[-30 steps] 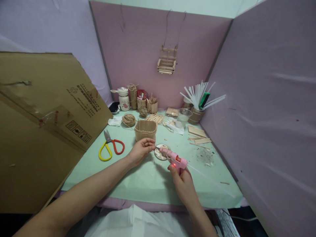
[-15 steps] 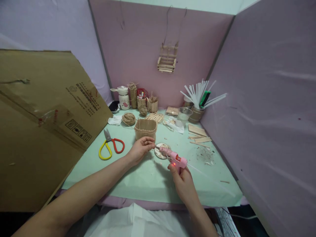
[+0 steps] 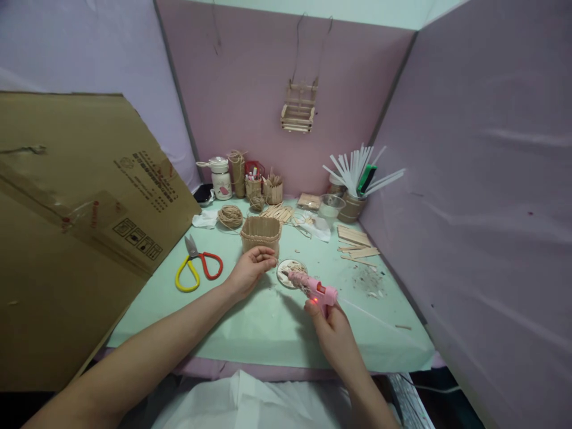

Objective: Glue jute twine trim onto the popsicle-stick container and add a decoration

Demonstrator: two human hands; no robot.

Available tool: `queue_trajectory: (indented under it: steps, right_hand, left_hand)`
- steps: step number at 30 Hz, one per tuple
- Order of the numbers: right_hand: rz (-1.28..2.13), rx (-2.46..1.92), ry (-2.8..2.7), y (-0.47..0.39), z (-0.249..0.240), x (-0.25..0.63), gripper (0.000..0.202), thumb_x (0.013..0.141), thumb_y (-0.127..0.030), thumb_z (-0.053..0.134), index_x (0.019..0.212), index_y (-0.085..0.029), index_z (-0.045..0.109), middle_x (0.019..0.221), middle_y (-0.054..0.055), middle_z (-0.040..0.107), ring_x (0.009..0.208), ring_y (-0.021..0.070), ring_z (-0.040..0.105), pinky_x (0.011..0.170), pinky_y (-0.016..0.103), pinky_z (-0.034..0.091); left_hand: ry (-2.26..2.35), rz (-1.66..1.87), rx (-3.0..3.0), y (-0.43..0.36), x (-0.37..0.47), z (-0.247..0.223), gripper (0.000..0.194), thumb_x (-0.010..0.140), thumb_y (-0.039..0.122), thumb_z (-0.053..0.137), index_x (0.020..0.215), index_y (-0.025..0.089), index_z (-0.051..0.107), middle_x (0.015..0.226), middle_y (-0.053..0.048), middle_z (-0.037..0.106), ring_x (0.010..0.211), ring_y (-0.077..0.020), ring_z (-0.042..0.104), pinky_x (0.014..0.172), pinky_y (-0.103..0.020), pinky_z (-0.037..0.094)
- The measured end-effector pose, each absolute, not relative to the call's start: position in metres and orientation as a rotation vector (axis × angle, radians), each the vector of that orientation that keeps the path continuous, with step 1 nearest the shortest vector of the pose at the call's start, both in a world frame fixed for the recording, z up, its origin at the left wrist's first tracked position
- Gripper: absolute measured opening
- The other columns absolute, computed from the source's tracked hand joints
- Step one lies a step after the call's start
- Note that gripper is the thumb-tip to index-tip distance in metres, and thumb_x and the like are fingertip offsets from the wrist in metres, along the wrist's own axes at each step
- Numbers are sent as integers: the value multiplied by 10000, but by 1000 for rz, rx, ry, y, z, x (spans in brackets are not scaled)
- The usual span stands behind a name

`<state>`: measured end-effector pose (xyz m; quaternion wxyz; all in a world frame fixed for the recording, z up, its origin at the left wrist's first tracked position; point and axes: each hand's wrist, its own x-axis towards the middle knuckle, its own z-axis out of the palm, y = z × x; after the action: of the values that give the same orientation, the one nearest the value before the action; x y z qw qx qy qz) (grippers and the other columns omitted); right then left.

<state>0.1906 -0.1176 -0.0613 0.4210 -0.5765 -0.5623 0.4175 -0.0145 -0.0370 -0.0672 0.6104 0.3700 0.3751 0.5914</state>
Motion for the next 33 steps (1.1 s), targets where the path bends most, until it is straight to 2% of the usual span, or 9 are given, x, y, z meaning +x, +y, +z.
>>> queue_trajectory:
  steps: [4,7,9,14,19,21,24,28,33]
  right_hand:
    - [1014,-1510,-1284,-104,-59,211,507,735,-653,570,808,-161,669,572,-15,501,503,127,425,458,247,343]
    - [947,-1528,-1146,-82,-66,235,528,718,-664,568,804,-149,651,673,25,581,590,145,496,520,251,384]
    - [911,-1660,-1127,-67,-72,249,524,733,-668,530,727,-154,629,608,22,561,562,153,492,522,265,376]
    - [643,-2164,-1516,-52,-68,266,497,846,-608,400,632,-199,587,504,58,569,599,240,575,573,321,367]
    - [348,-2417,-1666,-66,-53,269,564,873,-636,328,724,-186,634,667,155,672,701,316,640,574,365,393]
    - [119,-2352,-1715,-73,-51,268,548,867,-619,374,796,-155,657,754,192,680,741,331,642,593,383,418]
    - [-84,-1948,-1869,-81,-56,252,373,879,-454,466,905,-134,658,886,184,679,832,308,631,713,398,455]
    - [313,-1468,-2133,-85,-70,201,184,884,-285,505,894,-188,662,899,92,664,862,238,619,780,348,469]
    - [286,-1530,-2148,-90,-81,159,174,890,-220,505,874,-166,670,918,110,622,900,259,591,820,378,458]
  left_hand:
    - [913,1406,907,-37,-15,-65,344,561,247,826,823,150,626,707,1,665,706,-122,618,751,-277,468]
    - [997,1455,1054,-40,-15,-62,266,621,245,774,827,164,625,733,-2,670,731,-139,628,751,-290,485]
    - [1068,1496,1220,-43,-15,-60,188,680,232,723,836,172,636,765,-10,680,756,-146,634,747,-286,489]
    - [1176,1517,1562,-49,-15,-59,98,770,200,645,865,179,659,809,-19,706,772,-142,639,748,-267,489]
    - [1198,1499,1594,-49,-15,-61,111,785,207,642,891,179,654,823,-23,710,780,-144,640,752,-263,494]
    - [1190,1493,1576,-49,-15,-62,118,782,203,641,898,177,648,821,-25,708,781,-146,645,751,-263,497]
    - [1161,1481,1545,-47,-14,-63,138,778,196,639,914,175,638,823,-29,706,794,-150,655,766,-271,500]
    - [1162,1461,1519,-47,-13,-64,174,765,198,655,934,169,627,809,-32,704,794,-154,657,766,-279,495]
    - [1195,1421,1485,-46,-13,-64,194,749,187,666,937,167,627,787,-27,699,771,-152,651,732,-272,486]
